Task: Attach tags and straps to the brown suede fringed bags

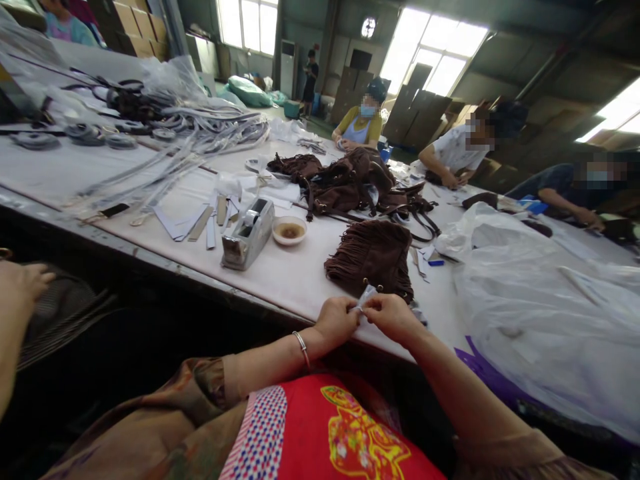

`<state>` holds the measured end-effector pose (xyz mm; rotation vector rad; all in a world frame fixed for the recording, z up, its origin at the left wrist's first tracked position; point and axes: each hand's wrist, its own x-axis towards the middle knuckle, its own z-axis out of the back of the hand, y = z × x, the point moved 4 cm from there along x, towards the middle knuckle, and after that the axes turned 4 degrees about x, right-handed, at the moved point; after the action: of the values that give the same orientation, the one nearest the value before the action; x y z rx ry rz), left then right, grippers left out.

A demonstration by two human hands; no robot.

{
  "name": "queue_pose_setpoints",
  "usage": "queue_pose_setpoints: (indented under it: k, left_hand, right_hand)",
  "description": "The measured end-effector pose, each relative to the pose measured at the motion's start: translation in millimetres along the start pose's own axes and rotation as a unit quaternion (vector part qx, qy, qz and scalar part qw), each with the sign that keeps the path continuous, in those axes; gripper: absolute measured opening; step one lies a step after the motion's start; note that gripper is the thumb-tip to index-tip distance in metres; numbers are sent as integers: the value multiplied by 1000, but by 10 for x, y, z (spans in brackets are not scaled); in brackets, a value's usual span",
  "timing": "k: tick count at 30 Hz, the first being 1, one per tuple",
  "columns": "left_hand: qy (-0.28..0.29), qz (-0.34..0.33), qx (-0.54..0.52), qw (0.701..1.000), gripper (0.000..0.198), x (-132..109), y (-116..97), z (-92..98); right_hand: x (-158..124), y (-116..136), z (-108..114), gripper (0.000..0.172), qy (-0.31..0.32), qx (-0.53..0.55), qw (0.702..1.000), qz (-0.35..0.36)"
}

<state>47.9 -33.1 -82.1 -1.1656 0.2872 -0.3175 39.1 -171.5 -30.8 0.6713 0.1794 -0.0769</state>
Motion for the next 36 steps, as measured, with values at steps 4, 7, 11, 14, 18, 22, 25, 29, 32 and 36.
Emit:
queue_pose_setpoints:
  k: [4, 7, 11, 14, 18, 22, 25, 29, 32, 36]
  left_hand:
    - [18, 83, -142, 986, 22, 12, 133, -129]
    - [18, 120, -237, 964, 19, -8, 156, -181]
    - [28, 148, -323, 934, 16, -73, 57, -129]
    - [87, 166, -378, 907, 28, -114, -60, -110]
    - [117, 190, -389, 894, 48, -87, -143, -133]
    - [125, 203, -360, 902, 49, 8, -172, -211]
    - [169, 209, -414, 870, 46, 57, -240, -331]
    - [199, 135, -325, 915, 61, 106, -357, -362]
    - [98, -66, -45, 992, 58, 168, -448, -101]
    - [-94, -295, 287, 906, 22, 266, -512, 305]
  right_hand:
    - [-65, -132, -33, 16, -60, 32, 997, -40]
    - [-99, -239, -75, 13, -84, 62, 992, -72]
    - [-181, -374, -166, 24, -79, 194, 969, -130]
    - [-254, -403, -264, 42, -11, 362, 924, -120]
    - [-310, -424, -321, 50, 22, 526, 843, -113]
    - [-277, -436, -281, 52, -6, 582, 809, -83]
    - [-246, -451, -228, 48, -34, 615, 787, -42]
    - [-224, -520, -272, 39, -55, 612, 789, -18]
    - [-195, -571, -325, 36, -78, 523, 849, -19]
    - [-117, -523, -266, 36, -77, 355, 930, 51]
